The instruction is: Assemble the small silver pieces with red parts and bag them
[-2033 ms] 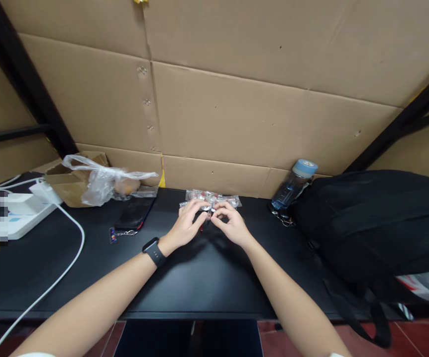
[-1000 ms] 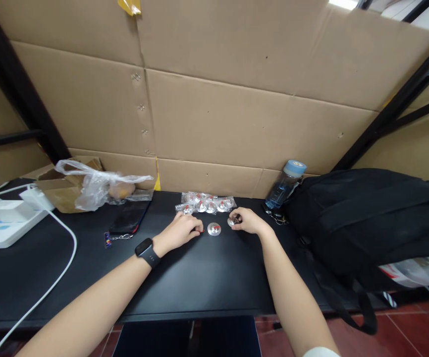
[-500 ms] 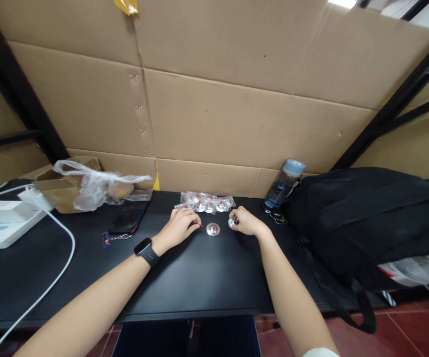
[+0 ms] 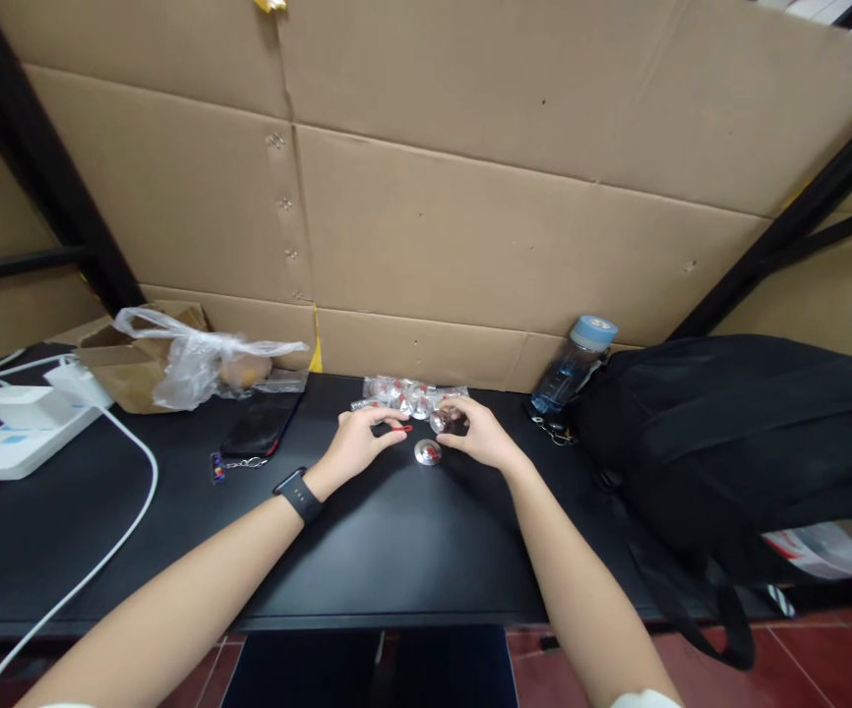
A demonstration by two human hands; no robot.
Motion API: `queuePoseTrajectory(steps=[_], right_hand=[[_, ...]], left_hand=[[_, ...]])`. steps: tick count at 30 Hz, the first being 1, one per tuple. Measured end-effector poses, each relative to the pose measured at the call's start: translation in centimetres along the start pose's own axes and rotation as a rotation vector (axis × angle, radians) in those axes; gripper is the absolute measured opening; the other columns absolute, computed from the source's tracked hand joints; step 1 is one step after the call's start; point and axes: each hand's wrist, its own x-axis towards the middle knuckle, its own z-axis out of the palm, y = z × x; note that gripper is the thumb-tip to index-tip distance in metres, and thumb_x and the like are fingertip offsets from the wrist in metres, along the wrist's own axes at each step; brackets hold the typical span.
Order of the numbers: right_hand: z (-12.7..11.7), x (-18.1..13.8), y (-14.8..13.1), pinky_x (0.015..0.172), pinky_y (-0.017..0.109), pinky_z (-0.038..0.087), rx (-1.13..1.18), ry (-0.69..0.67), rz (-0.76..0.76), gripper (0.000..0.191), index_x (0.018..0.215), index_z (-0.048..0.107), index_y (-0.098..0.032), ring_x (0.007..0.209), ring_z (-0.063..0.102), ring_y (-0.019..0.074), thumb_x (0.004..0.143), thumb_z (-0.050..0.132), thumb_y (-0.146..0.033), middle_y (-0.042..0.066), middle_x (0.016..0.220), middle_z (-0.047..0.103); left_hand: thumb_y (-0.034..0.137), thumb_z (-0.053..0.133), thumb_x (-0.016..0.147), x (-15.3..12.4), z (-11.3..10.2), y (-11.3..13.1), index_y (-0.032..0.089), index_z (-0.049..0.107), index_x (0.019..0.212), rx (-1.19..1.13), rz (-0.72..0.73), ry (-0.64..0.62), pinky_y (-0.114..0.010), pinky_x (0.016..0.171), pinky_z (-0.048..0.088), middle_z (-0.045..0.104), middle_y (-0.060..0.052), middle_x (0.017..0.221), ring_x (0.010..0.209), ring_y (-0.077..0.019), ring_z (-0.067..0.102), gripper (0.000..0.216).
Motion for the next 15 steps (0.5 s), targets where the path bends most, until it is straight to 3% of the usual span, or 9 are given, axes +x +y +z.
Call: queuePoseTrajectory(steps=[7,15], right_hand=[[4.6,0.5,-3.1,0.083,0.033,0.05,0.553,0.078,-0.005,0.049,0.116,0.061,-0.025,0.104,0.067,0.0223,0.072,0.082,-0.034,0.006,0.116,0.069],[5.9,0.3,-4.0,0.084,0.034,0.051,0.639,0.151,0.034,0.052,0.111,0.06,-0.025,0.104,0.069,0.0235,0.068,0.086,-0.036,0.006,0.109,0.071]], left_hand=[[0.042,0.067,0.088,0.0,0.7,-0.2,0.024,0.076,0.091,-0.142,0.049,0.109,-0.037,0.094,0.05,0.075,-0.004,0.101,0.098,-0.0223,0.068,0.02],[0.03,0.064,0.091,-0.4,0.2,1.0,0.028,0.075,0.094,0.067,0.056,0.153,-0.041,0.099,0.043,0.065,-0.003,0.118,0.115,-0.0234,0.06,0.011]])
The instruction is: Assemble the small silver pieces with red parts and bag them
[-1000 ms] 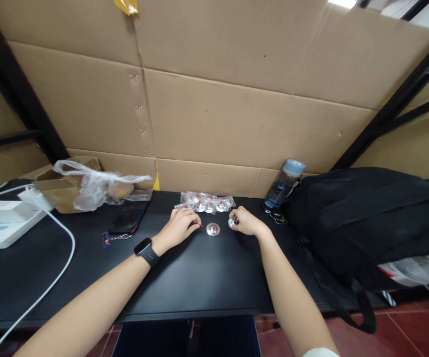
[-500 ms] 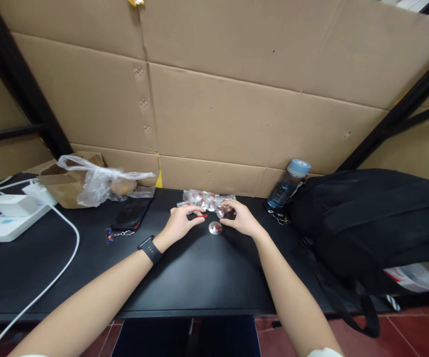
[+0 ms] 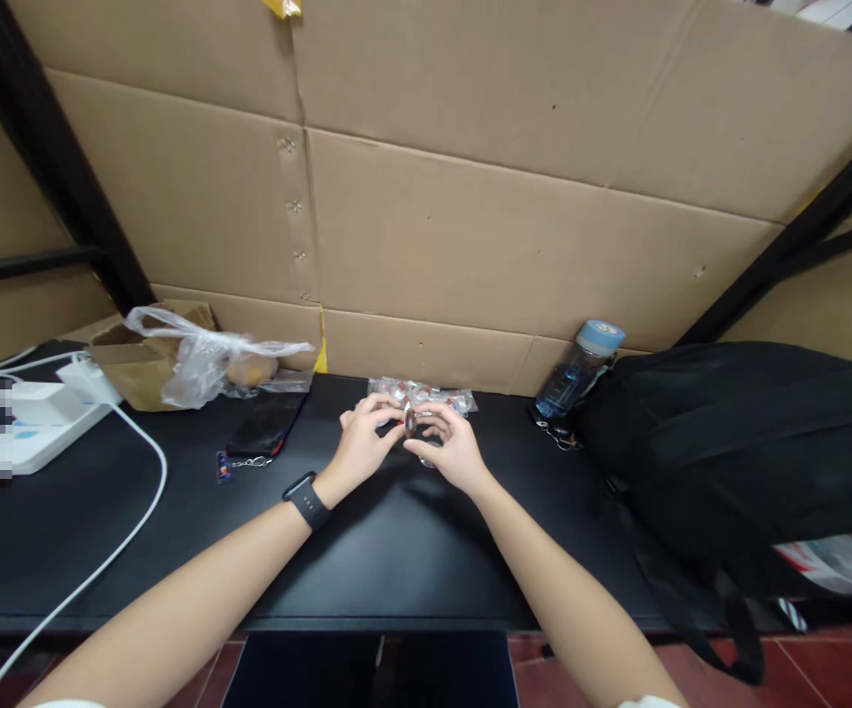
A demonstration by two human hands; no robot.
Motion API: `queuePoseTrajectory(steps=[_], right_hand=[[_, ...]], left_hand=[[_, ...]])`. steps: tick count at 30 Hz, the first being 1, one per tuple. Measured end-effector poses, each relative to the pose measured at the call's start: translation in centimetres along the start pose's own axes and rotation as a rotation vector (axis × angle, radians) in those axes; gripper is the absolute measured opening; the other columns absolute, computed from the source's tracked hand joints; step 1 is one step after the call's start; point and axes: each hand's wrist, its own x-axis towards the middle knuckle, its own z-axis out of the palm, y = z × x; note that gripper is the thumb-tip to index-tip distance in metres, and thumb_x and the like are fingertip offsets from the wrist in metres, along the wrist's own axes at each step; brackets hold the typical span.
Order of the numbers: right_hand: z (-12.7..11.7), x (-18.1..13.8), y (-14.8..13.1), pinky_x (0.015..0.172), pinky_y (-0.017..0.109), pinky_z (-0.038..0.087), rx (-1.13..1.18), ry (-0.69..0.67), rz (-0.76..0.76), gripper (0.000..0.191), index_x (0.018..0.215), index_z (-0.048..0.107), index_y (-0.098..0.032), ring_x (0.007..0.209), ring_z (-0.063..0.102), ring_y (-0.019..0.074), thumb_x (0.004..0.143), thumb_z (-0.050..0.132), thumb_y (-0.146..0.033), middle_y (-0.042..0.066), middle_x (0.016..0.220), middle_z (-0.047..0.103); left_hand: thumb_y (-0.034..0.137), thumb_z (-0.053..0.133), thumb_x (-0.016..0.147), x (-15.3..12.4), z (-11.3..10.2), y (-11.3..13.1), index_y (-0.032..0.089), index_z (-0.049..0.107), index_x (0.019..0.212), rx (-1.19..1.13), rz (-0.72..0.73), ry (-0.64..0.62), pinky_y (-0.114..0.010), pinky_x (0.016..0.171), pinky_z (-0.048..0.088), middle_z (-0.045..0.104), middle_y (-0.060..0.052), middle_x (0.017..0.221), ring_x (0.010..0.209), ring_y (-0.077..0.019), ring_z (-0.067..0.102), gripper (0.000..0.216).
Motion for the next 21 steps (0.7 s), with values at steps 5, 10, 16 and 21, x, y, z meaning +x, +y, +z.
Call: queuePoseTrajectory(steps=[5,10,16,21], right_hand=[[-0.1,0.0,-0.1,0.085,0.034,0.052,0.024,0.005,0.016,0.052,0.11,0.061,-0.024,0.104,0.069,0.0238,0.066,0.087,-0.035,0.006,0.108,0.071],[0.3,0.0,0.0,0.08,0.033,0.056,0.111,0.042,0.06,0.053,0.105,0.061,-0.024,0.103,0.071,0.0254,0.062,0.089,-0.038,0.006,0.111,0.07],[0.3,-0.1,0.3,0.068,0.03,0.057,0.14,0.037,0.097,0.044,0.088,0.061,-0.022,0.089,0.072,0.0224,0.06,0.09,-0.04,0.007,0.114,0.069],[-1.3,0.2,-0.6,0.084,0.033,0.055,-0.138,-0.056,-0.015,0.026,0.093,0.068,-0.022,0.115,0.062,0.0238,0.084,0.072,-0.046,0.01,0.126,0.06]], left_hand=[[0.031,0.062,0.093,-0.1,0.2,0.0,0.026,0.073,0.096,-0.004,0.011,0.013,-0.04,0.098,0.043,0.063,-0.004,0.116,0.114,-0.0233,0.059,0.012],[0.031,0.062,0.092,-0.2,0.3,0.2,0.025,0.072,0.094,0.004,0.012,0.029,-0.04,0.096,0.043,0.063,-0.005,0.114,0.111,-0.0236,0.059,0.012],[0.03,0.065,0.09,-0.3,0.0,0.6,0.026,0.075,0.093,0.146,0.069,0.077,-0.045,0.099,0.038,0.06,-0.007,0.119,0.117,-0.0277,0.053,0.011],[0.032,0.065,0.09,-0.4,0.0,0.5,0.027,0.075,0.094,0.236,0.081,0.094,-0.046,0.099,0.036,0.06,-0.007,0.123,0.118,-0.029,0.051,0.012]])
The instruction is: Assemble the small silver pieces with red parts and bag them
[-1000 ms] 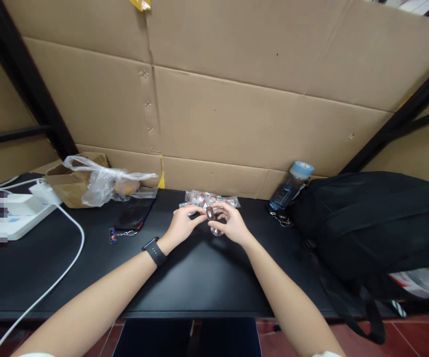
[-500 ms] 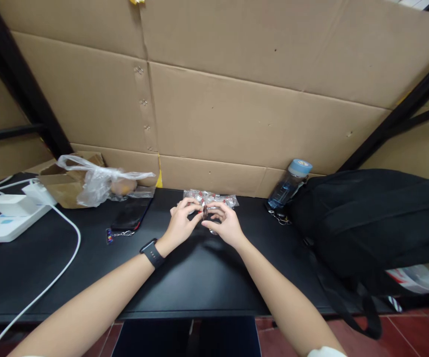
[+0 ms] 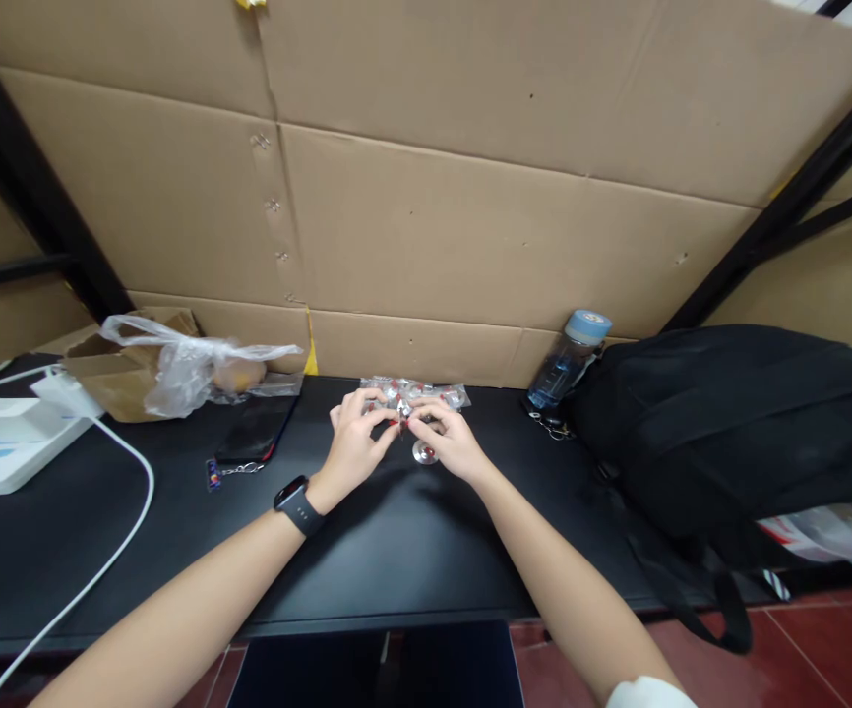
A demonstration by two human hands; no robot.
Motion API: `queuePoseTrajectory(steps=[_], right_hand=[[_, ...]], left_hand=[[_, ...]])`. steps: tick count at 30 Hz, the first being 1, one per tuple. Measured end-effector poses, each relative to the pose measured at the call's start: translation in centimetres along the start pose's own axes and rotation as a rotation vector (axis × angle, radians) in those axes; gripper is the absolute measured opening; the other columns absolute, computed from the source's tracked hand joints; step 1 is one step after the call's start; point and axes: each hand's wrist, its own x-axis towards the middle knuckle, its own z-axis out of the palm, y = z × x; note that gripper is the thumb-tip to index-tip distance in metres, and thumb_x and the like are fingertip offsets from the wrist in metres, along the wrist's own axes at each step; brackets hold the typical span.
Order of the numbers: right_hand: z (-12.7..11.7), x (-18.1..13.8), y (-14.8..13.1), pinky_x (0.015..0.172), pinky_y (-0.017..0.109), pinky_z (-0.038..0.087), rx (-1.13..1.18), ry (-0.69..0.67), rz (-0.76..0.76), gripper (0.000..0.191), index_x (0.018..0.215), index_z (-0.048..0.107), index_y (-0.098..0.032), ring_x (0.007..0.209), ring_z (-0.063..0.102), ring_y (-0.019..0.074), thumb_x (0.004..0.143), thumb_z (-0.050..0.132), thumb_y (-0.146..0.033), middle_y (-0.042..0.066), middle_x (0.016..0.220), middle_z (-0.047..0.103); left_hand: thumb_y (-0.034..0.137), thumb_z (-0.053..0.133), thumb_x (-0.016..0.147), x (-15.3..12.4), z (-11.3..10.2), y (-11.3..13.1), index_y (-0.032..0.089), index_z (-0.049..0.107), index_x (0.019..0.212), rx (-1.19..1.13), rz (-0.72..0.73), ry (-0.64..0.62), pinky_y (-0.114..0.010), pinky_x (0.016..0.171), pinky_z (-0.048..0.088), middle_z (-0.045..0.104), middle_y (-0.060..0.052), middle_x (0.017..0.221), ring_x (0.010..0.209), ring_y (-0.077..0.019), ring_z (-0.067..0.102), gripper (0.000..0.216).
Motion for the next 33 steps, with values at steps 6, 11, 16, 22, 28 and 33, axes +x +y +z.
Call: queuePoseTrajectory(steps=[6,11,16,22,28,33], right_hand=[[-0.8,-0.1,-0.6,0.109,0.042,0.039,-0.335,-0.031,-0.124,0.017,0.092,0.068,-0.022,0.129,0.05,0.0231,0.096,0.057,-0.035,0.01,0.133,0.054],[-0.9,-0.2,-0.6,0.114,0.047,0.031,-0.465,-0.017,-0.15,0.014,0.087,0.067,-0.022,0.128,0.048,0.0252,0.094,0.059,-0.032,0.009,0.131,0.054],[-1.3,-0.1,-0.4,0.113,0.046,0.033,-0.455,-0.045,-0.147,0.011,0.084,0.067,-0.022,0.129,0.048,0.0255,0.091,0.061,-0.028,0.009,0.131,0.053],[-1.5,-0.1,0.3,0.114,0.048,0.03,-0.501,-0.117,-0.107,0.009,0.08,0.068,-0.021,0.129,0.047,0.0261,0.088,0.064,-0.023,0.008,0.131,0.053],[-1.2,-0.2,1.1,0.111,0.047,0.034,-0.546,-0.214,-0.086,0.011,0.08,0.068,-0.02,0.127,0.048,0.0266,0.089,0.065,-0.025,0.01,0.129,0.053],[-0.8,-0.4,1.1,0.108,0.043,0.039,-0.545,-0.281,-0.054,0.01,0.078,0.068,-0.019,0.124,0.051,0.0255,0.087,0.064,-0.021,0.01,0.125,0.055]], left_hand=[[0.035,0.063,0.092,0.0,-0.1,0.3,0.028,0.073,0.093,-0.019,0.043,-0.037,-0.044,0.098,0.035,0.061,-0.006,0.118,0.116,-0.0268,0.052,0.013],[0.031,0.047,0.098,0.0,-0.2,0.2,0.029,0.065,0.118,-0.079,0.021,-0.093,-0.041,0.099,0.036,0.06,-0.006,0.126,0.119,-0.0244,0.051,0.026],[0.039,0.061,0.09,-0.3,0.6,-0.2,0.033,0.071,0.108,-0.014,0.107,-0.247,-0.044,0.099,0.033,0.061,-0.003,0.129,0.123,-0.0282,0.047,0.021],[0.042,0.061,0.09,-0.1,0.6,-1.1,0.034,0.073,0.104,0.012,0.14,-0.362,-0.045,0.096,0.034,0.062,-0.002,0.129,0.123,-0.0295,0.046,0.02],[0.025,0.047,0.094,2.1,-2.3,-5.3,0.031,0.064,0.12,0.21,0.018,-0.238,-0.048,0.095,0.035,0.064,-0.008,0.125,0.116,-0.0303,0.049,0.031],[0.015,0.052,0.083,2.2,-5.2,-10.8,0.022,0.061,0.127,0.607,-0.221,-0.097,-0.052,0.09,0.036,0.053,-0.017,0.136,0.119,-0.0384,0.044,0.046]])
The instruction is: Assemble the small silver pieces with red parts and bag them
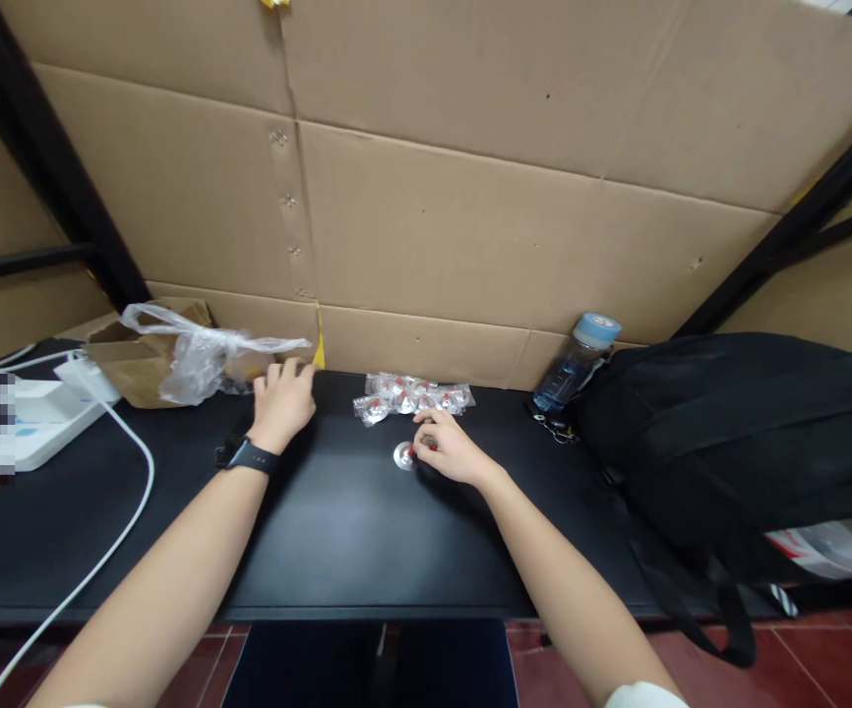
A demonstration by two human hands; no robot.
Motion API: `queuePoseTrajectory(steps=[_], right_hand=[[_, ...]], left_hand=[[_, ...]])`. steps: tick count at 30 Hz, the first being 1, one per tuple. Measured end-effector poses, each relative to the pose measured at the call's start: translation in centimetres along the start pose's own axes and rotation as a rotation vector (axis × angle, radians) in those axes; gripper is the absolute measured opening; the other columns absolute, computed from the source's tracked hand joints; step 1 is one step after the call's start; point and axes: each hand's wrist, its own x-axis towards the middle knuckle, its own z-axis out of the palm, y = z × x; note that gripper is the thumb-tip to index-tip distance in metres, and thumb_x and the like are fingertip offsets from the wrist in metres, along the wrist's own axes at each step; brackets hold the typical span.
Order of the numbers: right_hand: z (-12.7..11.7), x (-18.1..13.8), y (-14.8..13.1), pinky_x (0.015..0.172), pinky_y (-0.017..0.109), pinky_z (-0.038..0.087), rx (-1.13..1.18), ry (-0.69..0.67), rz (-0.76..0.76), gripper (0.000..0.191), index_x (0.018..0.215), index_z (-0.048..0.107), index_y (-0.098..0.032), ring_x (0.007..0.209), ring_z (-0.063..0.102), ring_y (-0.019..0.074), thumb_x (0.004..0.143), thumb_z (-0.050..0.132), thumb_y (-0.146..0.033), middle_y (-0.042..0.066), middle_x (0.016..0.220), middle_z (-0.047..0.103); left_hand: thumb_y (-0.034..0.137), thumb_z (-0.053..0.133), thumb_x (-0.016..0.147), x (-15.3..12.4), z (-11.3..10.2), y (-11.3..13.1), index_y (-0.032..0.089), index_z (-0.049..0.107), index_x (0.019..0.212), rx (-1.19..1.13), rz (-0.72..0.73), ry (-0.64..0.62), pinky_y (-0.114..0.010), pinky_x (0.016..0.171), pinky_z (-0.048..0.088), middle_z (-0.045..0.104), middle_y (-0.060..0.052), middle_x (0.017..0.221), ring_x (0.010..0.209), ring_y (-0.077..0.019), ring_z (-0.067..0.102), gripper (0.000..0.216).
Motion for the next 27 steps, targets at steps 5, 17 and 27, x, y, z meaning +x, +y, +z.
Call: queuePoseTrajectory(steps=[5,17,27], right_hand=[[-1.3,-0.5,0.1,0.106,0.042,0.041,-0.037,-0.11,-0.024,0.021,0.104,0.069,-0.021,0.119,0.052,0.0256,0.085,0.071,-0.029,0.01,0.121,0.058],[-2.9,-0.6,2.2,0.082,0.027,0.047,-0.079,-0.174,-0.025,0.019,0.102,0.076,-0.021,0.087,0.063,0.017,0.083,0.074,-0.018,0.006,0.097,0.07],[-2.8,-0.8,2.7,0.066,0.021,0.041,-0.15,-0.128,0.101,0.016,0.087,0.077,-0.023,0.073,0.064,0.0127,0.078,0.072,-0.011,0.001,0.085,0.074]], left_hand=[[0.023,0.051,0.088,0.0,0.2,-2.8,0.016,0.073,0.094,0.147,-0.204,-0.031,-0.051,0.086,0.034,0.063,-0.018,0.112,0.111,-0.0381,0.045,0.024],[0.038,0.051,0.099,-2.8,-1.8,9.1,0.032,0.06,0.132,-0.292,0.432,-0.004,-0.047,0.095,0.027,0.069,-0.008,0.124,0.124,-0.0295,0.045,0.035],[0.037,0.049,0.102,-4.7,-1.6,10.9,0.029,0.07,0.107,-0.349,0.791,-0.26,-0.045,0.095,0.025,0.072,-0.005,0.101,0.107,-0.0249,0.053,0.023]])
